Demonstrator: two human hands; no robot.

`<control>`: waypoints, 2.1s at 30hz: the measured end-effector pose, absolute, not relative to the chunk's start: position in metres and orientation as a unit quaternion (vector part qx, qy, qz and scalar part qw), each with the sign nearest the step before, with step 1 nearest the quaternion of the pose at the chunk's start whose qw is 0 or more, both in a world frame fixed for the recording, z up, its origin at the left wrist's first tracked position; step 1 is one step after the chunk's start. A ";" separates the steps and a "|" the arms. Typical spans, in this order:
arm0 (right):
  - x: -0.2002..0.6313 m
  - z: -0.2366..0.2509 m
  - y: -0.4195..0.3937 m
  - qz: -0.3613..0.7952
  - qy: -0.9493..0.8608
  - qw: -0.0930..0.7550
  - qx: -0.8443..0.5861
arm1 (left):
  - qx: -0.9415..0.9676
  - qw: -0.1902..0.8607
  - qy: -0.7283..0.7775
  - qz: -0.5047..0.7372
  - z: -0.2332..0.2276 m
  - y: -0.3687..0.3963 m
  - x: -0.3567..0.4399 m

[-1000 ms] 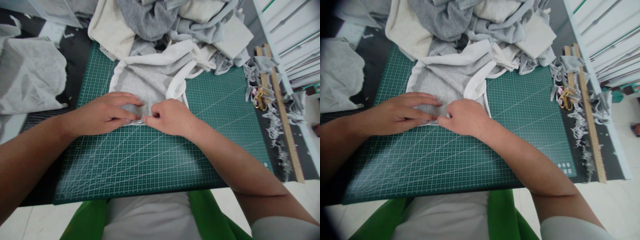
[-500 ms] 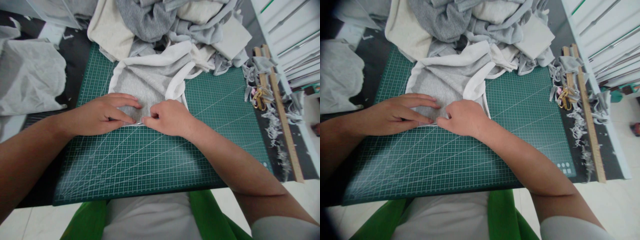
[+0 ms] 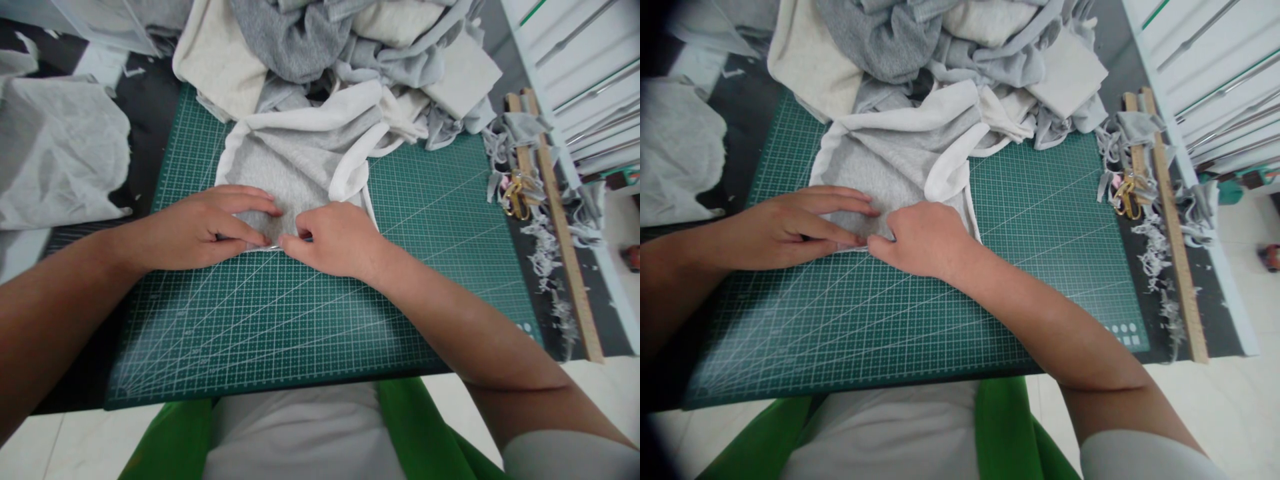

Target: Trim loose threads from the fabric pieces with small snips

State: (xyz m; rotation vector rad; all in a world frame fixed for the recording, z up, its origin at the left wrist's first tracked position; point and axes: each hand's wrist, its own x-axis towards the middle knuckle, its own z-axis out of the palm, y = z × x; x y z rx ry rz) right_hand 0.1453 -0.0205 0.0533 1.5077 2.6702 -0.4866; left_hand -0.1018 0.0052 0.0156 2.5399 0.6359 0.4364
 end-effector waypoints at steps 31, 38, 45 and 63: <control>0.144 0.053 -0.016 -0.207 0.838 -0.002 0.506 | 0.932 0.226 0.229 0.167 0.015 0.005 -0.101; 0.144 0.051 -0.016 -0.205 0.840 -0.012 0.502 | 0.929 0.236 0.237 0.160 0.016 0.005 -0.101; 0.143 0.050 -0.017 -0.189 0.842 -0.012 0.505 | 0.930 0.238 0.222 0.174 0.014 0.005 -0.101; 0.141 0.052 -0.020 -0.186 0.845 -0.007 0.501 | 0.930 0.238 0.223 0.171 0.015 0.006 -0.101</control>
